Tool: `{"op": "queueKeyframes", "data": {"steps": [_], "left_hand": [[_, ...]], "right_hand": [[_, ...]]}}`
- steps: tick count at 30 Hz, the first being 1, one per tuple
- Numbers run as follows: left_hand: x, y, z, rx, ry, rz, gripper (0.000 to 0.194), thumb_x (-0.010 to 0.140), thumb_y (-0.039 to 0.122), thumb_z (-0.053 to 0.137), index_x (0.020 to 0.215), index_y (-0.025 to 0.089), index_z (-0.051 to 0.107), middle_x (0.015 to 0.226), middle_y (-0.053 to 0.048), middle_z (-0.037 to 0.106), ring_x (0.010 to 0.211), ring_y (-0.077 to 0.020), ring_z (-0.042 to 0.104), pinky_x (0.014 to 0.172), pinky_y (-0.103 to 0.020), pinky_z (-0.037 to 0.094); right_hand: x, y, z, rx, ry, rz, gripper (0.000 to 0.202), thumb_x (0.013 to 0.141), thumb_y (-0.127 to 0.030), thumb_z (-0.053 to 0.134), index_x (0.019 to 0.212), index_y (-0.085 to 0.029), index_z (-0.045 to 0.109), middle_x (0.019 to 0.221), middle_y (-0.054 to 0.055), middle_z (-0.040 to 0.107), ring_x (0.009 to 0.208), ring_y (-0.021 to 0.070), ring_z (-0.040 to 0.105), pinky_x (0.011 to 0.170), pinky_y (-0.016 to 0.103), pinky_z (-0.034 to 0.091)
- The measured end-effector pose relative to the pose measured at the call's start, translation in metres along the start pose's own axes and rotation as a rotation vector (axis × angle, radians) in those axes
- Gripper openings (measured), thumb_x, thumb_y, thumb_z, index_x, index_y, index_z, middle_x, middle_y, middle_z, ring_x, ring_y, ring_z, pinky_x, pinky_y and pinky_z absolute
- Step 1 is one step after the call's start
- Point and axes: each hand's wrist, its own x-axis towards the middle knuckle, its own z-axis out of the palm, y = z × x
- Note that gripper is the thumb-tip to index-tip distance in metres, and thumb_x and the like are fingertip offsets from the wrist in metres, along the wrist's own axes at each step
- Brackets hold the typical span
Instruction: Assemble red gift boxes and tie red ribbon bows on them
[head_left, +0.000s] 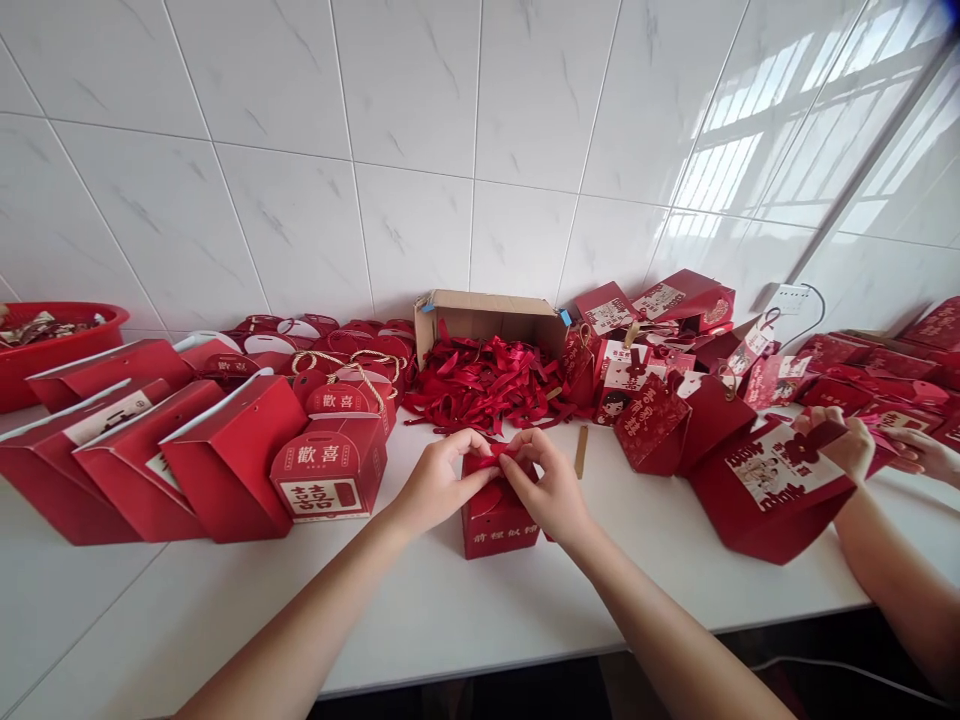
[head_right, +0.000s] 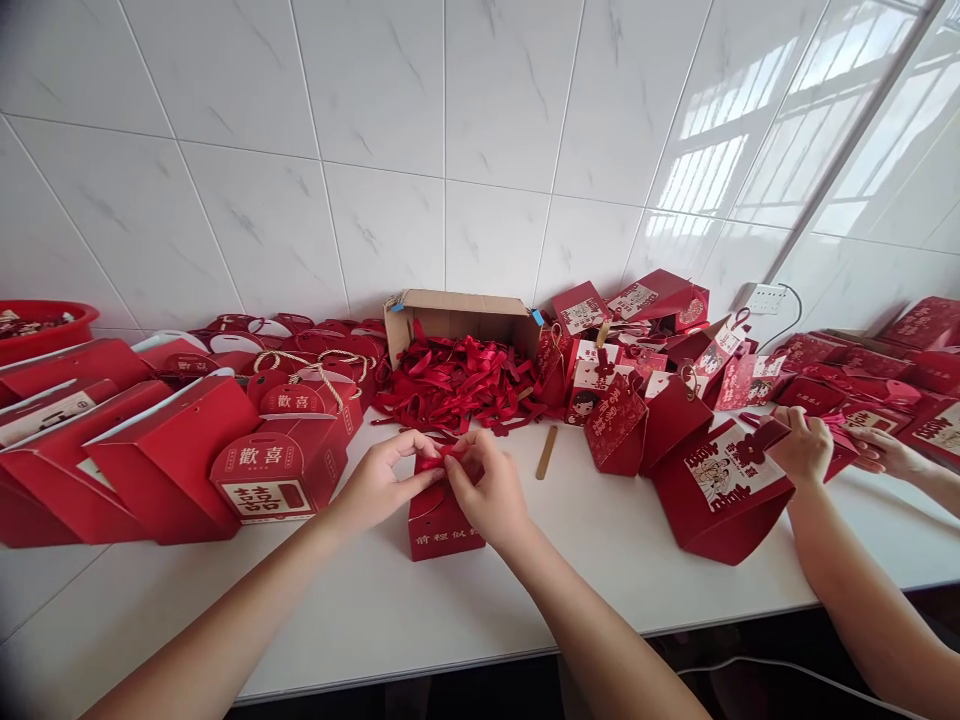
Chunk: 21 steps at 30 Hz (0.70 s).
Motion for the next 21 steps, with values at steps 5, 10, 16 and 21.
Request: {"op": "queueKeyframes", "data": {"steps": [5,10,16,21], "left_hand": [[-0.001,-0.001,0.0,-0.002,0.036,0.014,0.01,0.078,0.023,0.063,0.075,0.019,0.055,0.078,0.0,0.062,0.078,-0.0156,0.058,0.077,-0.028,0.048],[0.0,-0.003,-0.001,-0.001,0.017,0.027,0.006,0.077,0.017,0.061,0.073,0.018,0.057,0.078,0.001,0.063,0.078,-0.0153,0.058,0.076,-0.027,0.047],[0.003,-0.005,-0.005,-0.031,-0.055,0.002,0.003,0.078,0.018,0.062,0.075,0.017,0.061,0.076,0.0,0.064,0.073,-0.0145,0.058,0.07,-0.025,0.048],[0.005,-0.007,-0.007,-0.081,-0.069,-0.022,0.004,0.08,0.02,0.061,0.078,0.016,0.062,0.078,-0.002,0.066,0.073,-0.0146,0.06,0.069,-0.025,0.049]], "right_hand": [[-0.002,-0.001,0.001,-0.136,0.101,-0.102,0.012,0.084,-0.03,0.057,0.086,-0.02,0.062,0.083,0.003,0.063,0.061,0.012,0.053,0.058,0.026,0.045],[-0.002,-0.004,-0.008,-0.225,0.03,-0.174,0.015,0.085,-0.032,0.061,0.09,-0.021,0.071,0.095,0.007,0.061,0.078,0.0164,0.059,0.067,0.03,0.05],[-0.002,-0.003,-0.014,-0.226,-0.086,-0.108,0.011,0.084,-0.026,0.063,0.083,-0.021,0.072,0.092,0.006,0.062,0.083,0.0183,0.059,0.077,0.035,0.051],[0.0,-0.001,-0.015,-0.097,-0.107,0.074,0.014,0.082,-0.033,0.064,0.078,-0.022,0.072,0.121,0.007,0.058,0.116,0.0255,0.053,0.101,0.044,0.04]]}}
